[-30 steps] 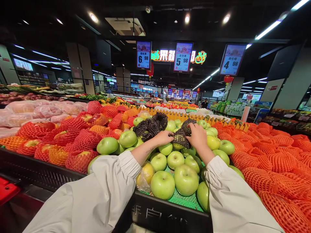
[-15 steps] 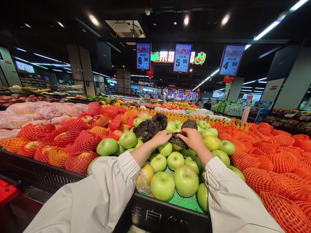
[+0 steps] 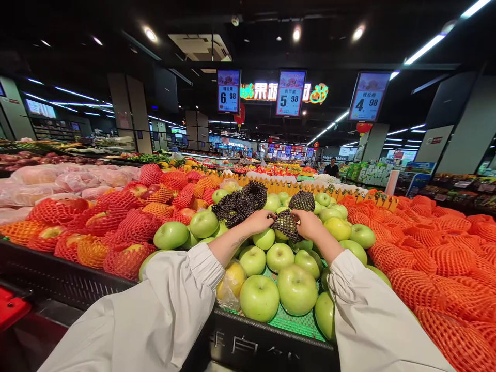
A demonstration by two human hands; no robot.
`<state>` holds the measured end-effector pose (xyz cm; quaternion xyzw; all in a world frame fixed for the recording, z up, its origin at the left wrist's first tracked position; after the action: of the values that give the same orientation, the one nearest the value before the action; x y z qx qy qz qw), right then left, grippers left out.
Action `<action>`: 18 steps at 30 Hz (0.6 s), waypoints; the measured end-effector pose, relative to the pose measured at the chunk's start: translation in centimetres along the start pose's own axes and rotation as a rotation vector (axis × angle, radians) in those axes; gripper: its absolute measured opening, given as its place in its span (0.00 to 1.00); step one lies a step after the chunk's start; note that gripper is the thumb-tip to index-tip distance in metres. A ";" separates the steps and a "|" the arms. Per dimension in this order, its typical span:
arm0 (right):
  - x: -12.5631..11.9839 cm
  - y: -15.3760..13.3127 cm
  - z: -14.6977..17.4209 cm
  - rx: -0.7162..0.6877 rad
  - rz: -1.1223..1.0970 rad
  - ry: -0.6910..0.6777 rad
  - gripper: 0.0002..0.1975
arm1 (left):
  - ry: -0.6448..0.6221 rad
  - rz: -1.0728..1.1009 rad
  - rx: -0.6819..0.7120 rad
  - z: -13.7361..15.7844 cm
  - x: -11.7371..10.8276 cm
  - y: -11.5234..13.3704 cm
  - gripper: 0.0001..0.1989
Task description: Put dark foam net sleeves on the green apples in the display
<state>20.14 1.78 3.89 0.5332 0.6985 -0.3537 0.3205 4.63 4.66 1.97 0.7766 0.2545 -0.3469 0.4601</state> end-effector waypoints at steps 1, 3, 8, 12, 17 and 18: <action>0.0 0.0 0.1 -0.010 -0.008 -0.013 0.26 | -0.003 -0.001 0.004 0.0 0.0 0.0 0.20; 0.2 -0.3 0.3 -0.050 -0.055 -0.063 0.29 | -0.006 -0.002 0.012 0.0 0.1 0.0 0.20; 0.2 -2.0 1.2 -0.144 -0.143 -0.132 0.21 | -0.008 0.002 0.021 0.1 0.0 0.1 0.19; 0.1 -2.5 1.3 -0.147 -0.129 -0.119 0.24 | -0.001 0.009 0.016 0.1 -0.1 0.1 0.19; 0.0 -2.1 0.8 -0.074 -0.132 -0.053 0.24 | 0.012 -0.003 0.039 0.0 -0.1 0.1 0.19; 0.0 -1.9 0.8 -0.039 -0.128 -0.037 0.23 | 0.021 -0.007 0.044 0.0 -0.2 0.1 0.19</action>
<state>18.40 0.79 3.80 0.4743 0.7320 -0.3695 0.3205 4.60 4.63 2.15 0.7892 0.2541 -0.3460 0.4391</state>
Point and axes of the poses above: each hand's wrist, its own z-axis away from the middle knuckle, its own x-axis out of the palm, y = z × x, the point moved 8 cm from there along -z, towards the middle knuckle, and after that the axes turned 11 degrees about y, right-handed, at the moved point
